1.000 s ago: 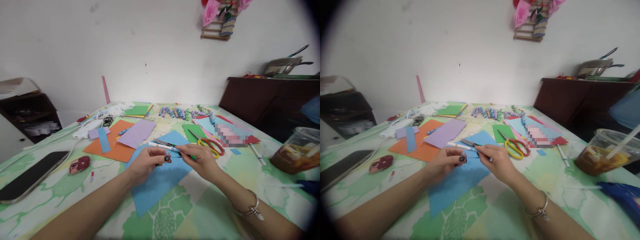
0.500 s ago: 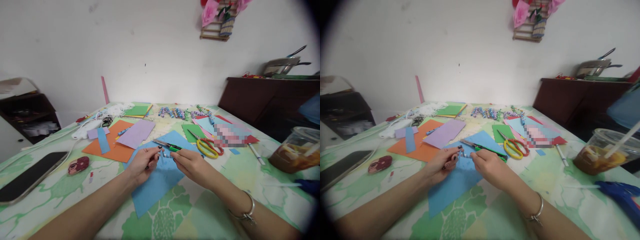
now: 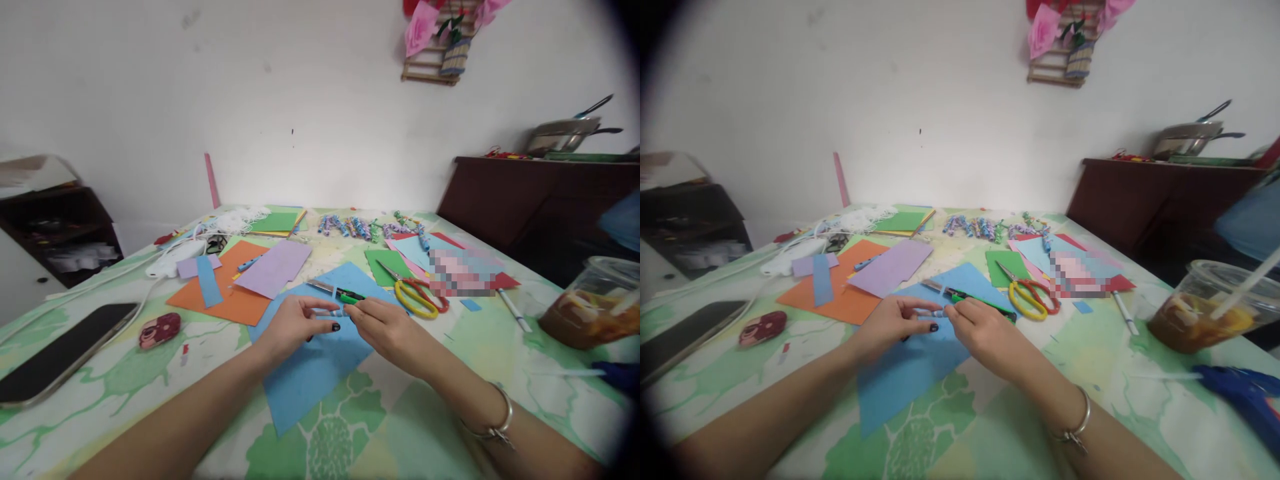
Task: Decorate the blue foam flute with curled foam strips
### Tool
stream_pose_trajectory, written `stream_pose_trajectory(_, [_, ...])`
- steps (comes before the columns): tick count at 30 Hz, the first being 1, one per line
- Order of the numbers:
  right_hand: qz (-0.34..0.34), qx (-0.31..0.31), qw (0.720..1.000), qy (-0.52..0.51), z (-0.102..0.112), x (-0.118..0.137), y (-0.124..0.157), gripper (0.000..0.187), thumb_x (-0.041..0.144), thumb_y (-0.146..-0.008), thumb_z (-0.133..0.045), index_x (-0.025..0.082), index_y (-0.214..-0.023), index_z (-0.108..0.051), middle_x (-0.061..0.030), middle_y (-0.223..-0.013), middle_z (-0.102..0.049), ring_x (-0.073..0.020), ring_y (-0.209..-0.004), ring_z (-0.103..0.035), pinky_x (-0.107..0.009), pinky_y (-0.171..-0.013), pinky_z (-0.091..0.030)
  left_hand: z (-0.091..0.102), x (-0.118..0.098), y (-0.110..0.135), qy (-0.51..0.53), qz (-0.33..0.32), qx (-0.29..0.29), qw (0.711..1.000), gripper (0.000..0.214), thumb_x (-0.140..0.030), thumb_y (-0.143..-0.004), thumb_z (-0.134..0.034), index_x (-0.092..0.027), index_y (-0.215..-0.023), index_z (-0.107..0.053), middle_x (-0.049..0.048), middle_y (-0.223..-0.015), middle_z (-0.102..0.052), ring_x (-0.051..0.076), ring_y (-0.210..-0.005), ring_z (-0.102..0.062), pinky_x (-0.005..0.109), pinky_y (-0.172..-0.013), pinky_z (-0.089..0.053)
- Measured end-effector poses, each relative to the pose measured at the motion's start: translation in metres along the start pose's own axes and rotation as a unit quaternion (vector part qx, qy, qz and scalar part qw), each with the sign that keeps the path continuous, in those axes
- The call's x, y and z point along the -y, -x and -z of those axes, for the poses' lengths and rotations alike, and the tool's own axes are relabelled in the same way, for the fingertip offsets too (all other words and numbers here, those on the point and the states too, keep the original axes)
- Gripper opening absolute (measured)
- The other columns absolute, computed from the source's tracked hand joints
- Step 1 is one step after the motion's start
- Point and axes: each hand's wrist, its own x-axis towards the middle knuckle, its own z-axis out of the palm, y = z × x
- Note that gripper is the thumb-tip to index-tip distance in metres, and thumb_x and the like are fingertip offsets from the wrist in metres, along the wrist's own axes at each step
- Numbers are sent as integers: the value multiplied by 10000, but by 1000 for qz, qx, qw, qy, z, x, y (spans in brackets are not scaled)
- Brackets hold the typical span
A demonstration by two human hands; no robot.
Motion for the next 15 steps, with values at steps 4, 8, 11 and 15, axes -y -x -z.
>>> stream_pose_trajectory(4, [-10, 3, 1000, -6, 2, 0, 0, 223, 110, -935, -372, 97, -1088, -533, -68, -782, -546, -153, -693, -471, -281, -605, -417, -1, -2, 8, -231, -126, -91, 960, 335, -147, -661, -679, -248, -977, -728, -25, -614, -470, 129, -591, -472, 259, -583, -364])
stream_pose_trajectory(8, [-15, -5, 1000, -20, 1, 1, -1, 226, 117, -933, -387, 101, -1103, -534, -65, -778, -552, -148, -676, -477, -275, -585, -412, -4, 4, 9, -310, -285, -132, 897, 294, -93, -679, -672, -239, -930, -726, 48, -905, -553, 208, -883, -518, 346, -779, -428])
stream_pose_trajectory(11, [-21, -9, 999, -29, 0, 3, -1, 229, 121, -929, -398, 93, -1100, -547, -73, -779, -562, -156, -680, -504, -281, -588, -425, -4, 12, 2, -287, -331, -119, 891, 257, -33, -705, -633, -188, -898, -702, 47, -880, -580, 190, -875, -532, 327, -775, -455])
stream_pose_trajectory(15, [-52, -29, 996, -71, 3, 2, -3, 239, 135, -929, -408, 112, -1118, -552, -86, -812, -585, -156, -718, -555, -275, -626, -468, -2, 16, -4, -277, -357, -135, 882, 256, -26, -725, -620, -171, -926, -685, 61, -915, -623, 203, -913, -552, 352, -819, -460])
